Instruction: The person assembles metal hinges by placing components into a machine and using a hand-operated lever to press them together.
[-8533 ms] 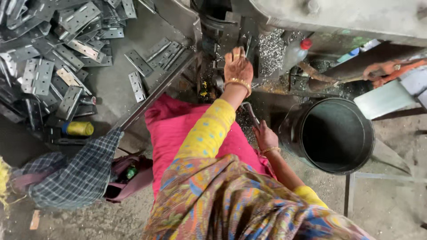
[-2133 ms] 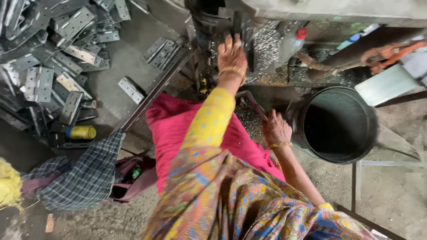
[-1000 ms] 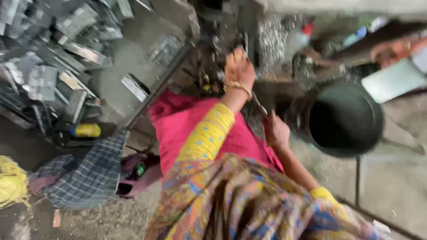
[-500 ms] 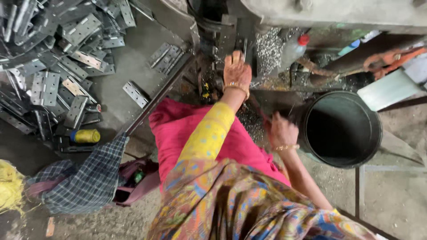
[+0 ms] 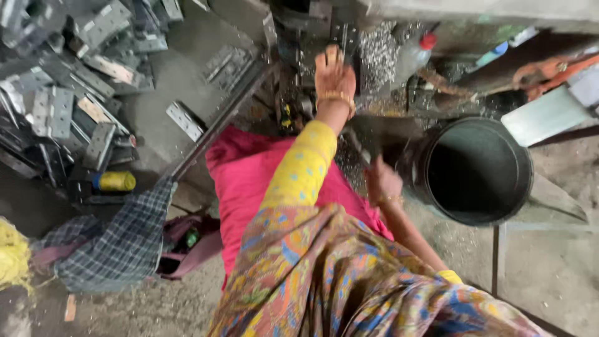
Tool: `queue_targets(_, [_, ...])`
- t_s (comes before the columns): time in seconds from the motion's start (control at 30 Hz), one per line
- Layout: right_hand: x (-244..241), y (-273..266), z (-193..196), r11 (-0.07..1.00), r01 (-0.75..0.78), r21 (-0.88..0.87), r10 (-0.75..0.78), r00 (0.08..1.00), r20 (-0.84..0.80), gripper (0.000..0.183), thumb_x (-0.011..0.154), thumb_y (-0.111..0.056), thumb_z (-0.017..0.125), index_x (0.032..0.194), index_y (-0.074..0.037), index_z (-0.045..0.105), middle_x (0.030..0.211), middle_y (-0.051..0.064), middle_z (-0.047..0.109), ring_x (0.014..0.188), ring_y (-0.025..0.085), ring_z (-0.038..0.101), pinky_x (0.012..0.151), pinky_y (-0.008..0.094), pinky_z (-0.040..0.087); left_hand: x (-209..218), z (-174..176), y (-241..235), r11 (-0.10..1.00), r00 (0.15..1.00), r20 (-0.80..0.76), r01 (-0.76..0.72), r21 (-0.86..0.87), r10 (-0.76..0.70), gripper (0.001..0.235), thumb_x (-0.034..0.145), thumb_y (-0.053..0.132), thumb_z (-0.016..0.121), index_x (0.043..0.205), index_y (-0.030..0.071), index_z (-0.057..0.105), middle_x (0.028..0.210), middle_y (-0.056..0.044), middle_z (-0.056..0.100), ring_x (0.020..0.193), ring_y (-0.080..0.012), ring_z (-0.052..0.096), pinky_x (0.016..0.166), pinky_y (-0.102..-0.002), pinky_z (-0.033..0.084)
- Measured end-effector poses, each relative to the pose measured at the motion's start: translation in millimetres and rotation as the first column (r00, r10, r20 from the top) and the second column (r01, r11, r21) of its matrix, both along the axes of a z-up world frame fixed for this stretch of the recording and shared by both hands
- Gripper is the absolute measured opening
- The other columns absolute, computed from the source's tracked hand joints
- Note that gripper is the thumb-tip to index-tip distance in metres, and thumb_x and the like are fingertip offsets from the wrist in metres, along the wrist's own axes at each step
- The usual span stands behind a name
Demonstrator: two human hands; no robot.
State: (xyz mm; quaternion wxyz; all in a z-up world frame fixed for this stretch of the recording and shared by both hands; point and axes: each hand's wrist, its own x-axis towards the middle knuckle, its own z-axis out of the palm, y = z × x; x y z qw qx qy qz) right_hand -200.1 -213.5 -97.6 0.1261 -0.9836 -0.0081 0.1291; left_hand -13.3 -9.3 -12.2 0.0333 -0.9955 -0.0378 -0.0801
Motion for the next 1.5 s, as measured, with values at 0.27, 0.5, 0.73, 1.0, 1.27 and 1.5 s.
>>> queue_targets(0.27, [12.7, -9.2, 16.8, 0.999, -0.008, -0.047, 0.004, 0.997, -0.083, 0.041, 0.099, -0.042, 0.059, 0.121, -0.008, 0.055, 0.096, 0.022, 0.073, 0.088, 0.045, 0.071, 0.075, 0.057, 0.055, -2.8, 18.6, 4.4, 0.998, 0.967, -0.256, 0.012, 0.065, 0.005, 0.035, 0.087, 0.017, 0.053, 0.114, 0.017, 0.075, 0.152, -0.001, 0.044, 0.138, -0.0216, 0.034, 0.105, -0.042, 0.029])
queue_targets(0.5, [2.2, -8.0, -38.4, 0.983, -0.024, 0.182, 0.028, 0.999, -0.019, 0.038, 0.095, -0.040, 0.062, 0.115, -0.008, 0.057, 0.098, 0.024, 0.072, 0.090, 0.047, 0.067, 0.074, 0.057, 0.053, 0.0, 20.0, 1.4, 0.995, 0.996, -0.055, -0.072, -0.071, 0.068, 0.042, 0.081, 0.016, 0.065, 0.122, 0.010, 0.070, 0.148, -0.002, 0.048, 0.131, -0.0243, 0.040, 0.101, -0.045, 0.033])
queue_targets(0.73, [-1.8, -3.8, 7.8, 1.000, 0.003, -0.003, -0.003, 1.000, -0.001, 0.038, 0.100, -0.039, 0.057, 0.121, -0.007, 0.055, 0.105, 0.023, 0.072, 0.090, 0.047, 0.070, 0.074, 0.059, 0.053, -68.4, 14.4, 115.2, 0.920, 0.918, 0.262, -0.203, -0.335, 0.297, 0.052, 0.079, 0.030, 0.074, 0.127, 0.016, 0.058, 0.123, -0.010, 0.063, 0.120, -0.0367, 0.054, 0.095, -0.055, 0.040])
queue_targets(1.0, [14.1, 8.2, 1.2, 0.993, 0.018, -0.113, -0.027, 0.996, -0.085, 0.037, 0.101, -0.040, 0.056, 0.120, -0.008, 0.056, 0.104, 0.021, 0.071, 0.093, 0.044, 0.070, 0.077, 0.055, 0.055, -54.5, -23.9, 242.0, 0.853, 0.930, 0.014, -0.330, -0.404, 0.366, 0.054, 0.085, 0.014, 0.069, 0.135, 0.008, 0.050, 0.135, -0.020, 0.057, 0.126, -0.0403, 0.053, 0.105, -0.048, 0.045])
queue_targets(1.27, [2.0, 11.1, -44.0, 0.998, -0.060, 0.036, 0.055, 0.992, 0.111, 0.034, 0.097, -0.029, 0.059, 0.121, -0.007, 0.049, 0.105, 0.022, 0.067, 0.085, 0.047, 0.069, 0.069, 0.059, 0.054, -42.4, -5.1, 239.1, 0.782, 0.864, 0.038, -0.435, -0.446, 0.502, 0.065, 0.073, -0.006, 0.070, 0.133, 0.017, 0.057, 0.140, -0.015, 0.048, 0.125, -0.0384, 0.052, 0.099, -0.047, 0.049])
queue_targets(1.5, [-5.3, 39.6, 81.7, 0.994, -0.104, -0.036, 0.110, 0.951, 0.288, 0.050, 0.093, -0.034, 0.069, 0.131, -0.006, 0.052, 0.116, 0.022, 0.061, 0.107, 0.042, 0.062, 0.087, 0.054, 0.049, -75.2, -4.9, 252.7, 0.670, 0.766, -0.065, -0.597, -0.441, 0.640, 0.060, 0.079, 0.004, 0.073, 0.134, 0.015, 0.054, 0.132, -0.023, 0.048, 0.123, -0.0420, 0.053, 0.099, -0.046, 0.051])
